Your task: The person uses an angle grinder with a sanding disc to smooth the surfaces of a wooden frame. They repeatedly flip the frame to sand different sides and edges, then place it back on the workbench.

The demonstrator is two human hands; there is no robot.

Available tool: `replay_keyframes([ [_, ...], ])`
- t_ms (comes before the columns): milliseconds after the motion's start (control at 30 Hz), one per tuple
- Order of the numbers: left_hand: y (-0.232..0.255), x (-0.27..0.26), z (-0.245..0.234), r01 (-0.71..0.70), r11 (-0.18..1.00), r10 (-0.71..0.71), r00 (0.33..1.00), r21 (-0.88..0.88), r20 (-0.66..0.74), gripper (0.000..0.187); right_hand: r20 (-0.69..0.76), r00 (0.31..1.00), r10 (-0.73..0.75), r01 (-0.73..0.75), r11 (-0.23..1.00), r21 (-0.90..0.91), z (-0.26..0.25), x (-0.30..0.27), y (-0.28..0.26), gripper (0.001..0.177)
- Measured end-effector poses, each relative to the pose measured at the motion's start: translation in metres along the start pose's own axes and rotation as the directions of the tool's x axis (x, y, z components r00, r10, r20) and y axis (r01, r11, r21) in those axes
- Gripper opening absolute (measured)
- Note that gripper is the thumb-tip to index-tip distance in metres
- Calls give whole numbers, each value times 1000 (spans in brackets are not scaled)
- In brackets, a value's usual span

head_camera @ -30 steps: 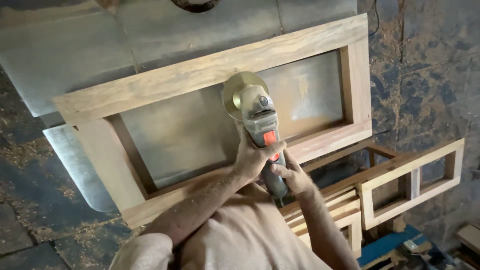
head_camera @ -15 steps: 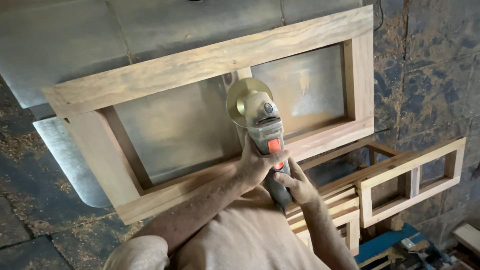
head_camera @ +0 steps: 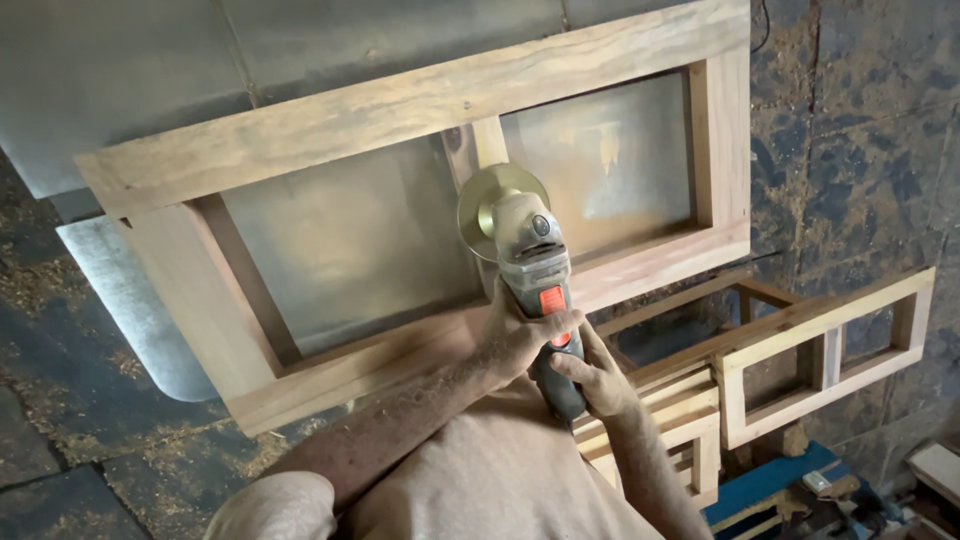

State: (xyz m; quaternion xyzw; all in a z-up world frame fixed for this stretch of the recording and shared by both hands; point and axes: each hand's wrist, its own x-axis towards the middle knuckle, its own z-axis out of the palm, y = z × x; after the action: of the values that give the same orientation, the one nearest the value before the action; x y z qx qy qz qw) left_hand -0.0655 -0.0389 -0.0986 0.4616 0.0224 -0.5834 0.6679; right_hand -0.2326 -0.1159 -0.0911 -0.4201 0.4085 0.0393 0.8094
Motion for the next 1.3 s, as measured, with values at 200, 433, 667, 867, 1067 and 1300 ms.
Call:
replay_keyframes([
  [200, -5, -7, 0, 6, 999, -8, 999, 40, 46, 63, -1, 1000, -15, 15, 1000, 28, -3, -10, 13, 70],
  [433, -7, -21, 3, -66, 998, 68, 992, -26, 108, 42, -33, 999, -2, 4, 999, 53, -4, -26, 26, 73],
  [667, -23, -33, 7, -7, 1000, 5, 998, 22, 63, 54, -27, 1000, -8, 10, 998, 65, -7, -40, 39, 72],
  [867, -44, -42, 7, 4, 1000, -5, 999, 16, 44, 65, -37, 999, -28, 32, 994, 102, -8, -52, 53, 71],
  [1067, -67, -55, 7, -120, 965, 104, 992, 234, 78, 70, -75, 997, -22, 32, 990, 136, -10, -69, 73, 75],
  [1300, -87, -73, 8, 22, 995, -32, 994, 95, 106, 71, -149, 989, 26, -2, 987, 158, -16, -95, 104, 79],
])
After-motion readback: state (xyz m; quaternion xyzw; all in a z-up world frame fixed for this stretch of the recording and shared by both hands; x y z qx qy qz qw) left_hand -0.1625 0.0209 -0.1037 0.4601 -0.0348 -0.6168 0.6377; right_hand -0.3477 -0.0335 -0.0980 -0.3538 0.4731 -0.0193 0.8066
